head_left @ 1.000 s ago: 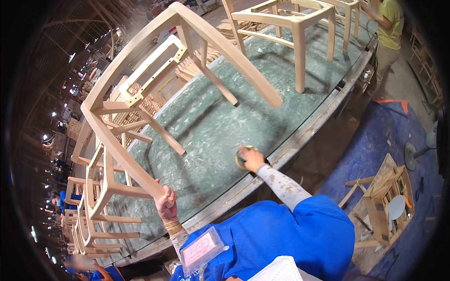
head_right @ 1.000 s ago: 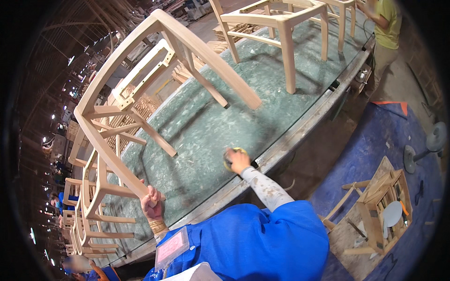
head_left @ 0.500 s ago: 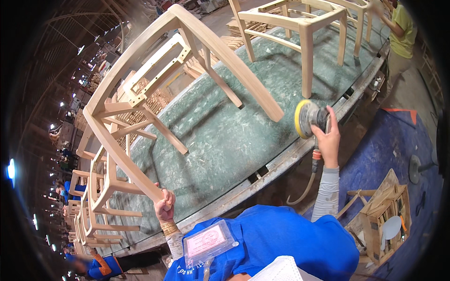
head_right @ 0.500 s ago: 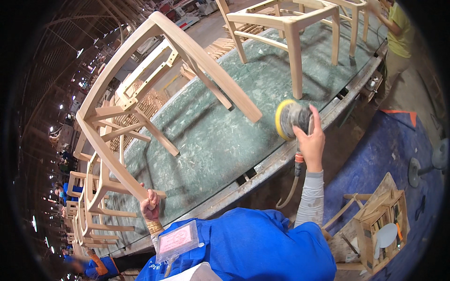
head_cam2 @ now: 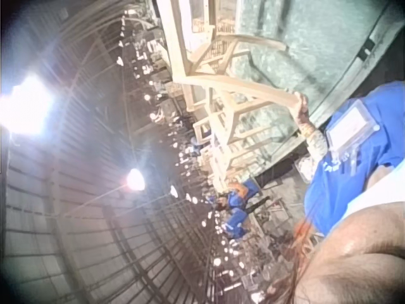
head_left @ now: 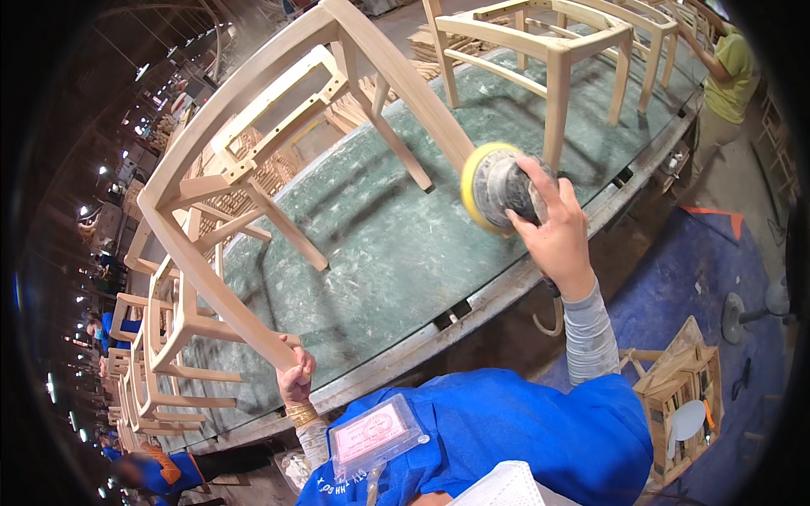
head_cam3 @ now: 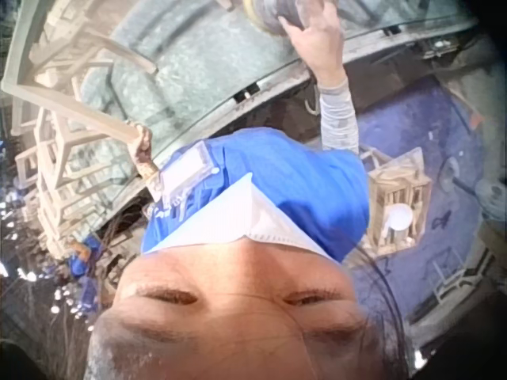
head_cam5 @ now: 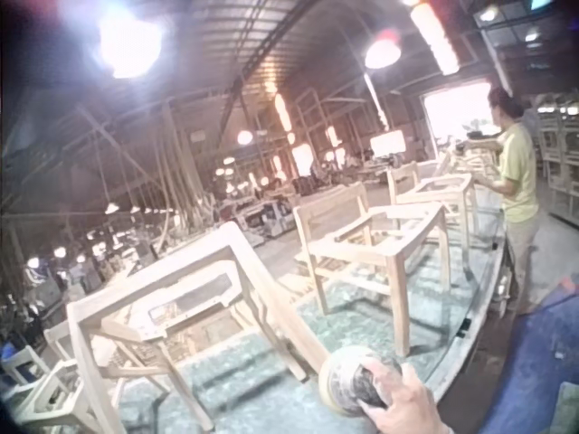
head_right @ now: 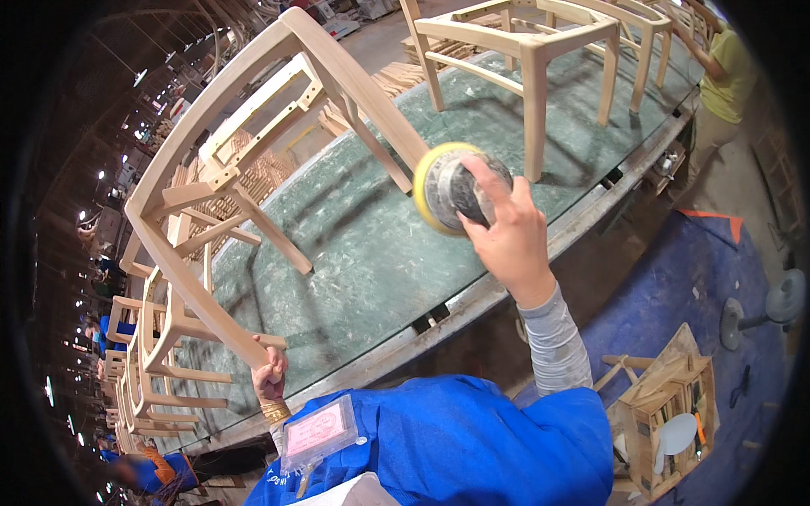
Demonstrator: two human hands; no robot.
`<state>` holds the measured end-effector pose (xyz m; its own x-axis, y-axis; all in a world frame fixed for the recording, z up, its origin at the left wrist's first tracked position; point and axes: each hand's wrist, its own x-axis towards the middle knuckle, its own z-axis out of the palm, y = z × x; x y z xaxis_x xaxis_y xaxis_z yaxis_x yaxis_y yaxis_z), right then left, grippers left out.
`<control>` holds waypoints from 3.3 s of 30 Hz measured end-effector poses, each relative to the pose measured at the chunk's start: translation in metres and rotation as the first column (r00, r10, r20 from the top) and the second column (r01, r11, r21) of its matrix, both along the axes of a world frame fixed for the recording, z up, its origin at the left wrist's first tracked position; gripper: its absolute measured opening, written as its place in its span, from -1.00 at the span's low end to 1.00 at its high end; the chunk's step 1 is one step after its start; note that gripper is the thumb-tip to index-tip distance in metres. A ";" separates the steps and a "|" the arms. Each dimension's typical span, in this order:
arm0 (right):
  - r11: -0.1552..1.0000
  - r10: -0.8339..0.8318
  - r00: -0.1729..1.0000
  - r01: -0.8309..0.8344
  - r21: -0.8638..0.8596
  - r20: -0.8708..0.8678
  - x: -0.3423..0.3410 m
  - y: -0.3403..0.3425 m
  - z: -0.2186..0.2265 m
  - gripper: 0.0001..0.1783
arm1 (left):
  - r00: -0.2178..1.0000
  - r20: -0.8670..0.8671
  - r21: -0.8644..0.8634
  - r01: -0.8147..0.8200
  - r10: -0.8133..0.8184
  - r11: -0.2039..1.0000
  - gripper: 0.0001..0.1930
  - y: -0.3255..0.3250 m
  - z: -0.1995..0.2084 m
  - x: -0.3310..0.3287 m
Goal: The person uses a handheld orbital sander to smooth the surfaces of wooden chair frames on a workbench. They reposition the chair multiple times to access different legs and rails, then move to the next chair and repeat the sanding process.
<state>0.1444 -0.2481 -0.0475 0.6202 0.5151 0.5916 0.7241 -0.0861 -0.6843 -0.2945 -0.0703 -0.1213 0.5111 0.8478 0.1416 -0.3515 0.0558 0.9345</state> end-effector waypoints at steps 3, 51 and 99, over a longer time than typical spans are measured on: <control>1.000 -0.005 1.000 0.005 0.019 0.023 -0.001 0.005 0.005 -0.23 | 1.000 -0.007 0.004 0.018 -0.018 1.000 -0.24 -0.001 -0.002 0.000; 0.801 -0.431 0.854 0.212 -0.560 -0.291 0.018 -0.066 -0.226 -0.13 | 0.725 -0.440 0.020 -0.582 0.530 0.813 -0.79 -0.046 -0.006 0.021; 0.909 0.397 0.568 -0.352 -0.223 0.721 0.211 0.442 -0.075 -0.13 | 0.484 -0.503 0.312 -0.671 0.716 0.673 -0.59 -0.023 0.007 -0.006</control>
<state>0.3553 0.1942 -0.1223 -0.2695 0.6391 0.7203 0.9506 0.2960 0.0930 -0.3000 -0.0932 -0.1146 -0.2418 0.9627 0.1213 0.3171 -0.0397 0.9476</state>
